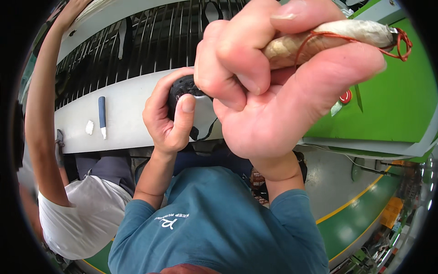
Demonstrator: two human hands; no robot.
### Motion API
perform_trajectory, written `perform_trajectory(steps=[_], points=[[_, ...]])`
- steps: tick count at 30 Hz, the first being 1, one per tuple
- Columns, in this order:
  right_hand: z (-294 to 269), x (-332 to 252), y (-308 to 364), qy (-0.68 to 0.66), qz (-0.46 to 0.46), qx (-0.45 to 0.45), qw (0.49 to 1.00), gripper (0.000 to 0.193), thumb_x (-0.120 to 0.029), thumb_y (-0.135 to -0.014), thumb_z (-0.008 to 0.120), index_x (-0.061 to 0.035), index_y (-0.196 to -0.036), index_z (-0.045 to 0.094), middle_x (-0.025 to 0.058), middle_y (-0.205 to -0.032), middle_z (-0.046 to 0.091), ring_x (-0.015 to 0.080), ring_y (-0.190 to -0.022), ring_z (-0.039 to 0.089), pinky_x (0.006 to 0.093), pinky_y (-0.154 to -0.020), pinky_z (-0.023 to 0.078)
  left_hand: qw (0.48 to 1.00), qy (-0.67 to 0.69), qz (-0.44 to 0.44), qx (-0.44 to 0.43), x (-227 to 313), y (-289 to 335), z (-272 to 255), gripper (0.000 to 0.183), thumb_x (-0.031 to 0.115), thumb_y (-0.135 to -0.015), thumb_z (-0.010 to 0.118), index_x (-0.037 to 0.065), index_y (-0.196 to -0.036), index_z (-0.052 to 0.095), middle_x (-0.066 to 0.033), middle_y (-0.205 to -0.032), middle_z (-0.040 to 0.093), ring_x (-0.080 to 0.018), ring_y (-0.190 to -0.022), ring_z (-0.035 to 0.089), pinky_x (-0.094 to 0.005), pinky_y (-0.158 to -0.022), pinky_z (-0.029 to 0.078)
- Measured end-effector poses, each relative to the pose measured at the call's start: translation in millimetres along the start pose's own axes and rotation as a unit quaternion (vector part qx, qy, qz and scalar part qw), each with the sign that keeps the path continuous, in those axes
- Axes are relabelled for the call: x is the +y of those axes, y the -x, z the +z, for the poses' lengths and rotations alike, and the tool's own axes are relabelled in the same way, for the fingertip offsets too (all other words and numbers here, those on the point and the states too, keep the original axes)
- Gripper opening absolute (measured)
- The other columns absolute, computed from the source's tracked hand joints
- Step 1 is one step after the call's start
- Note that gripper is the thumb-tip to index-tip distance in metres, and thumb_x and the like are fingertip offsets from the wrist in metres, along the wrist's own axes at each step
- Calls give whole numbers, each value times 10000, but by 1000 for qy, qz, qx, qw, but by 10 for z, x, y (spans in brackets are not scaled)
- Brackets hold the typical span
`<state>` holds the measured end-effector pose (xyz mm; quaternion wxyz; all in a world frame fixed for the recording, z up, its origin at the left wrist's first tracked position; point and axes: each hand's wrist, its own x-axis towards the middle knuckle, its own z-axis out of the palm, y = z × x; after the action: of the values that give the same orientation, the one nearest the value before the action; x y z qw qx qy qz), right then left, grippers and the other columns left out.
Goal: The person assembles a black slip-on shoe by hand, inserting a gray insole and pressing the upper onto the sole. They repeatedly inspect the shoe, rotate it, and use a small tool to adjust or clean the sole area. The process is repeated for multiple shoes on a factory line.
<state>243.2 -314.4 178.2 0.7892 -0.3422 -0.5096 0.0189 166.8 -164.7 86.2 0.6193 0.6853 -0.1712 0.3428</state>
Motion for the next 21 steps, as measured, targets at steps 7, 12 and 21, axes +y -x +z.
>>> perform_trajectory(steps=[7, 12, 21], points=[[-22, 158, -29, -11, 4, -37, 999, 663, -776, -1074, 418, -227, -1346, 671, -31, -750, 411, 123, -532, 328, 312, -514, 304, 999, -28, -13, 21, -58, -60, -22, 298, 63, -1011, 717, -51, -1286, 708, -141, -1017, 788, -190, -841, 739, -300, -785, 585], [-11, 188, -96, 17, 4, -34, 999, 676, -787, -1073, 409, -201, -1293, 666, -31, -743, 419, 115, -522, 326, 308, -510, 314, 999, -12, -45, 13, -102, -59, -22, 303, 77, -1030, 722, -49, -1306, 707, -143, -1022, 782, -193, -857, 735, -302, -788, 577], [114, 130, -134, -2, 7, -20, 1000, 627, -717, -1125, 410, -190, -1339, 676, -37, -777, 427, 124, -570, 384, 307, -551, 334, 999, -11, -36, -4, -95, -16, -76, 319, 91, -1045, 714, -51, -1330, 691, -162, -1093, 785, -219, -932, 756, -325, -849, 596]])
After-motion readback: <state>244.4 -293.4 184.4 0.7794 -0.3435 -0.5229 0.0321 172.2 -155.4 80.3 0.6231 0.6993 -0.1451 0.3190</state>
